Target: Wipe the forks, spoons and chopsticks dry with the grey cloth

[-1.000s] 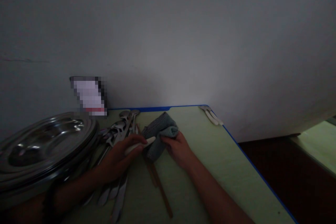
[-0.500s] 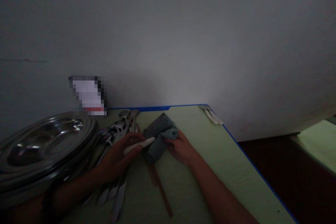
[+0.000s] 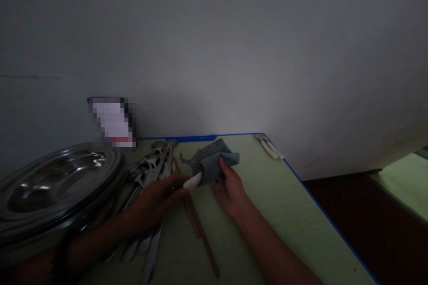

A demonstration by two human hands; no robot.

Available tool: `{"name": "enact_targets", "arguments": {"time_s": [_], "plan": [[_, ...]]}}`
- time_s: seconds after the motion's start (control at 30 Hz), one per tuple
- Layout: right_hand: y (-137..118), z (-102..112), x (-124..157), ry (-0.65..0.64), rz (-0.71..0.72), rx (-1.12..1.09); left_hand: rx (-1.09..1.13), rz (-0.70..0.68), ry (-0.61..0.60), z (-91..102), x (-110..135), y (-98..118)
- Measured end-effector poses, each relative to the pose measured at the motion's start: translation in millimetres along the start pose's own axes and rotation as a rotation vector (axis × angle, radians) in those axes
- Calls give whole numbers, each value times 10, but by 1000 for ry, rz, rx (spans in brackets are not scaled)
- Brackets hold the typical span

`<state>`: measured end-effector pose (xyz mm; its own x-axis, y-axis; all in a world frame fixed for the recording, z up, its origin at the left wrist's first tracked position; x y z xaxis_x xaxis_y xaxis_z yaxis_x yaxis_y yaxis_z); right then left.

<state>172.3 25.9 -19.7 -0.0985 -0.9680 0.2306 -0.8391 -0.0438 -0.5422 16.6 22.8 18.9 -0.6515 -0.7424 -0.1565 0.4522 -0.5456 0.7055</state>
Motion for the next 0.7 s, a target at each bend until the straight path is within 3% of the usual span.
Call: {"name": "enact_targets", "arguments": {"time_s": [0.17,0.37,0.7], "plan": [[287,-115,156,-61,-59,30,-143,-4,-26,-53,-13,-60],[253,-166,178,-110,-26,109,-144,-23,-66,-58,-18,-32],[194,-127,170,-175,2,190,-98,75,100,49,-27,3]]}}
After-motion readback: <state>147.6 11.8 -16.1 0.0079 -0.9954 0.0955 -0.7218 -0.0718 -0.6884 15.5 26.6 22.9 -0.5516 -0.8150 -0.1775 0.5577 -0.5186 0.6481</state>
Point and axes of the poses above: each hand's wrist, its own x-axis away from the middle knuckle, its own z-axis out of the back of the hand, y = z × x, the point moved 5 cm from there along -x, towards the middle knuckle, and after that the axes turned 1 degree about -x, right-handed, at the moved point
